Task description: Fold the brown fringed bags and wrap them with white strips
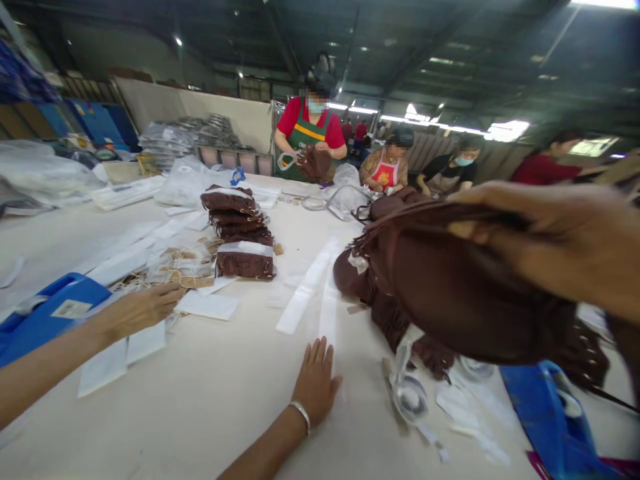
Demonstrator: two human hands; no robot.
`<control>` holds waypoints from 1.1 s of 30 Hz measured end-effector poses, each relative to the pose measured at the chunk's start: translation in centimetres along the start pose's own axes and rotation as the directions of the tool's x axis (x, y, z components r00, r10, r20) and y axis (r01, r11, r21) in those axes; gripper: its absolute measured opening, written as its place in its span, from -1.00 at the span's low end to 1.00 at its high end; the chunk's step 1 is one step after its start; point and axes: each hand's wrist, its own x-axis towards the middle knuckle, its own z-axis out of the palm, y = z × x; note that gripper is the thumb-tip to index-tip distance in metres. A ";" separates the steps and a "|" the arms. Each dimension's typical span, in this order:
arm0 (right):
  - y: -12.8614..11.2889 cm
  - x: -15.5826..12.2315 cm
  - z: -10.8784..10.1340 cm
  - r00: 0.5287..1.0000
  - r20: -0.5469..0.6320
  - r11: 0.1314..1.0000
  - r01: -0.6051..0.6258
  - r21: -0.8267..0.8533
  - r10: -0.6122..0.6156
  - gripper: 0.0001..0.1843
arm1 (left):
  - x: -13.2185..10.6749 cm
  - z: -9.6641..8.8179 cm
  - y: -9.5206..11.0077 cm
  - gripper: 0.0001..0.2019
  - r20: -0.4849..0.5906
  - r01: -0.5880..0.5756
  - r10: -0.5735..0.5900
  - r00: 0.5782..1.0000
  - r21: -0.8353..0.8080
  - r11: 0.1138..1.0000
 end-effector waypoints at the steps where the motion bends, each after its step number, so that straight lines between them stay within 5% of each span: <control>1: -1.7 -0.7 1.6 0.997 0.058 0.998 0.050 -0.028 -0.048 -0.69 | -0.1 -1.1 0.5 -0.40 -0.023 0.038 -0.044 0.999 -0.209 0.977; 5: -8.7 -6.8 10.9 0.941 0.291 0.979 0.199 -0.052 -0.176 -0.63 | -0.7 -6.8 1.3 -0.32 0.065 0.185 -0.224 0.972 -0.800 0.571; 8: -12.9 -12.7 17.0 0.858 0.428 0.959 0.250 0.133 -0.284 -0.54 | -1.4 -9.6 0.6 -0.29 0.240 0.303 -0.294 0.925 -0.933 0.195; 10: -14.3 -15.5 18.9 0.817 0.473 0.937 0.225 0.266 -0.330 -0.45 | -2.0 -10.1 0.0 -0.37 0.303 0.357 -0.350 0.887 -0.929 0.101; 12: -14.1 -17.1 19.0 0.818 0.488 0.921 0.122 0.369 -0.304 -0.41 | -2.7 -9.8 -0.3 -0.42 0.301 0.377 -0.392 0.869 -0.917 0.132; 15: -11.7 -18.4 17.5 0.874 0.477 0.907 -0.127 0.403 -0.090 -0.37 | -4.1 -9.5 -0.3 -0.42 0.225 0.346 -0.441 0.869 -0.913 0.216; 18: -9.4 -20.3 17.0 0.858 0.514 0.873 -0.257 0.414 0.009 -0.22 | -6.4 -9.1 -0.1 -0.39 0.164 0.324 -0.468 0.868 -0.902 0.285; 23: -8.1 -23.6 19.7 0.812 0.584 0.769 -0.380 0.515 0.010 -0.36 | -9.0 -6.4 0.7 0.07 0.113 0.303 -0.389 0.914 -0.829 0.471; 28: -7.5 -24.0 21.0 0.884 0.463 0.892 -0.153 0.424 -0.068 -0.49 | -7.0 -4.5 1.9 -0.16 -0.189 0.253 -0.477 0.858 -0.652 0.715; 33: -7.7 -27.0 23.0 0.893 0.360 0.936 0.154 0.316 -0.269 -0.56 | -5.4 -3.8 0.2 -0.42 -0.182 0.243 -0.470 0.864 -0.667 0.705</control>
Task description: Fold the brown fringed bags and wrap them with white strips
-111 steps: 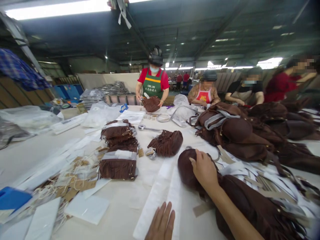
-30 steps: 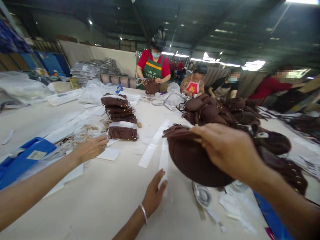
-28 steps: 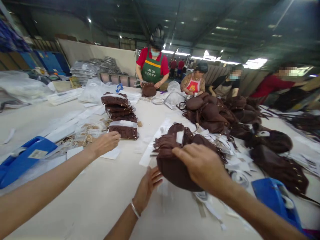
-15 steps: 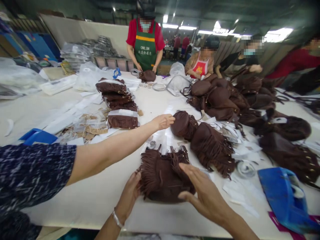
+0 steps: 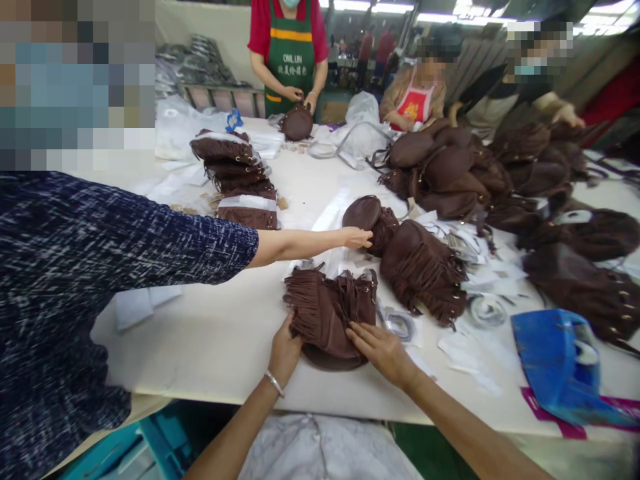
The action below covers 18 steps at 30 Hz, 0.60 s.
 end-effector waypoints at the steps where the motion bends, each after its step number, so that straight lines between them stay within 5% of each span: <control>1: -0.1 -0.4 0.6 1.000 0.020 1.000 0.016 -0.014 -0.016 -0.56 | 0.2 -0.2 -0.4 -0.44 0.001 0.011 -0.011 1.000 0.004 1.000; 4: -0.7 -1.0 1.0 0.998 0.058 1.000 -0.021 0.002 0.020 -0.45 | 0.3 -0.7 -1.0 -0.45 0.015 0.051 -0.051 0.999 0.030 0.998; 8: -1.7 -0.5 -0.9 0.990 0.066 0.988 -0.130 0.086 0.125 -0.21 | -0.5 -1.1 -0.5 -0.48 0.046 0.009 -0.014 0.999 0.114 0.993; 12: -1.9 0.5 -2.8 0.983 0.131 0.969 -0.153 0.192 0.129 -0.35 | -2.7 -1.4 0.9 -0.28 -0.043 -0.064 0.086 0.995 0.372 0.926; 15: -1.6 1.3 -3.6 0.976 0.156 0.920 -0.198 0.337 0.153 -0.61 | -4.6 -1.6 2.8 -0.15 -0.048 -0.215 0.371 0.927 0.744 0.633; 18: -1.7 2.1 -4.3 0.952 0.163 0.835 -0.305 0.457 0.259 -0.74 | -5.1 -1.4 4.8 -0.27 0.274 -0.493 0.536 0.799 0.808 0.322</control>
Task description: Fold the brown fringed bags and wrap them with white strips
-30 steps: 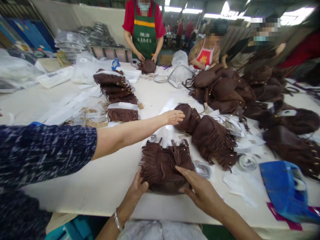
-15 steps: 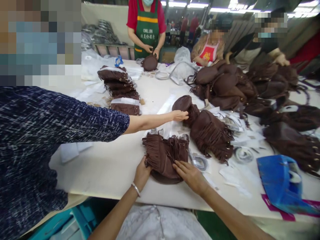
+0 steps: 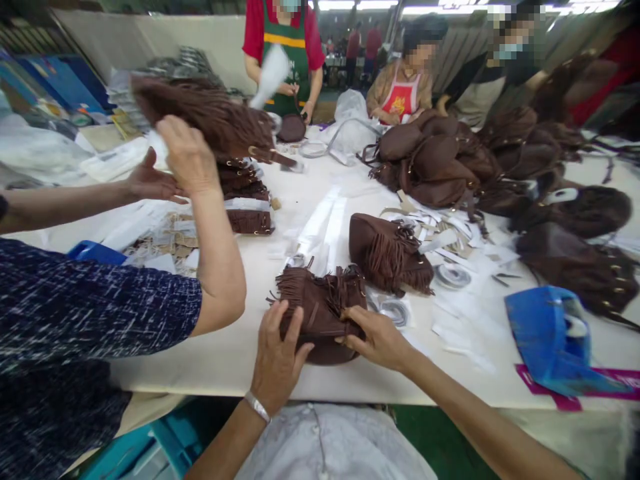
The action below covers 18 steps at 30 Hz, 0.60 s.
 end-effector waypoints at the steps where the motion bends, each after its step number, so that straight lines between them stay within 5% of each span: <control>1: -0.2 0.2 0.0 0.999 -0.016 0.998 -0.041 0.058 0.041 -0.74 | 0.6 -0.3 0.1 -0.34 0.052 -0.106 0.105 0.993 0.005 0.994; 6: 0.3 1.0 1.4 0.970 -0.033 0.874 -0.202 0.442 0.240 -0.69 | 4.2 -0.9 -1.1 -0.64 0.253 -0.285 0.307 0.917 -0.120 0.951; 9: 2.2 1.5 2.5 0.889 -0.077 0.771 -0.346 0.534 0.452 -0.63 | 5.0 -1.1 -2.5 -0.69 0.307 -0.314 0.350 0.885 -0.160 0.936; 12: 4.7 0.9 2.2 0.764 -0.169 0.719 -0.474 0.508 0.623 -0.64 | 4.6 -1.7 -3.9 -0.68 0.311 -0.332 0.345 0.885 -0.096 0.938; 15: 5.9 -1.1 0.5 0.683 -0.328 0.754 -0.543 0.370 0.653 -0.67 | 3.4 -2.0 -5.4 -0.61 0.287 -0.304 0.289 0.913 0.010 0.953; 17: 5.2 -2.5 -0.4 0.683 -0.427 0.802 -0.548 0.238 0.593 -0.71 | 2.6 -1.7 -6.2 -0.57 0.256 -0.260 0.241 0.936 0.039 0.965; 18: 4.4 -3.0 -0.7 0.721 -0.436 0.838 -0.515 0.184 0.539 -0.73 | 2.3 -1.5 -6.4 -0.56 0.239 -0.239 0.223 0.945 0.038 0.970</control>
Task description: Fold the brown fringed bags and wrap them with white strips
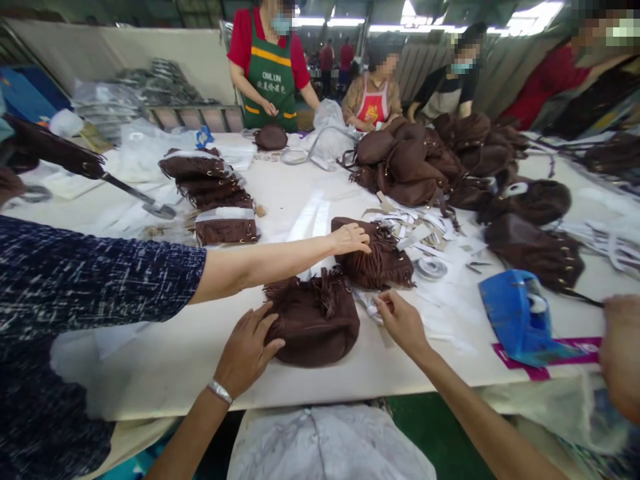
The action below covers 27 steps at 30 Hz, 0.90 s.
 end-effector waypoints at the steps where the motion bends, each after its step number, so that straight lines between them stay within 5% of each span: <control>1: -0.7 -0.7 -0.3 0.995 0.045 0.996 0.089 -0.002 -0.089 -0.74 | -0.2 0.4 -0.1 -0.56 -0.013 0.012 -0.012 1.000 -0.011 1.000; 4: -3.8 -2.3 -0.1 0.892 0.218 0.917 0.394 0.054 -0.396 -0.56 | -0.2 1.0 -0.1 -0.58 -0.029 0.013 -0.013 0.999 -0.019 1.000; 7: -6.6 -2.4 1.1 0.772 0.317 0.815 0.579 0.009 -0.552 -0.25 | 0.0 0.5 0.6 -0.49 -0.076 0.009 -0.006 0.997 0.039 0.999; 11: -8.1 -0.1 1.8 0.639 0.506 0.737 0.676 -0.012 -0.579 -0.51 | 0.8 -1.5 2.7 -0.25 -0.175 -0.017 0.035 0.984 0.106 0.994; 14: -7.6 2.5 0.9 0.598 0.584 0.718 0.695 -0.035 -0.550 -0.61 | 1.8 -2.3 3.5 -0.43 -0.001 -0.226 0.227 0.974 0.085 0.970; 16: -6.4 4.0 -0.5 0.632 0.604 0.744 0.662 -0.096 -0.484 -0.59 | 2.4 -2.2 3.1 -0.52 0.070 -0.263 0.260 0.963 0.040 0.964; 18: -4.7 4.6 -2.2 0.728 0.570 0.788 0.578 -0.211 -0.381 -0.68 | 2.6 -1.8 2.2 -0.58 0.058 -0.228 0.227 0.972 0.006 0.974; 20: -2.9 4.0 -3.5 0.866 0.413 0.845 0.427 -0.321 -0.280 -0.79 | 2.6 -1.5 1.4 -0.62 0.041 -0.198 0.199 0.979 -0.022 0.980; 22: -1.7 2.1 -3.8 0.948 0.242 0.915 0.274 -0.296 -0.205 -0.81 | 2.6 -1.4 1.1 -0.63 0.034 -0.186 0.188 0.982 -0.047 0.981; 27: -2.0 -4.6 0.5 0.959 0.215 0.968 0.217 -0.124 -0.187 -0.49 | 2.3 -1.2 1.7 -0.56 0.027 -0.172 0.173 0.985 -0.048 0.984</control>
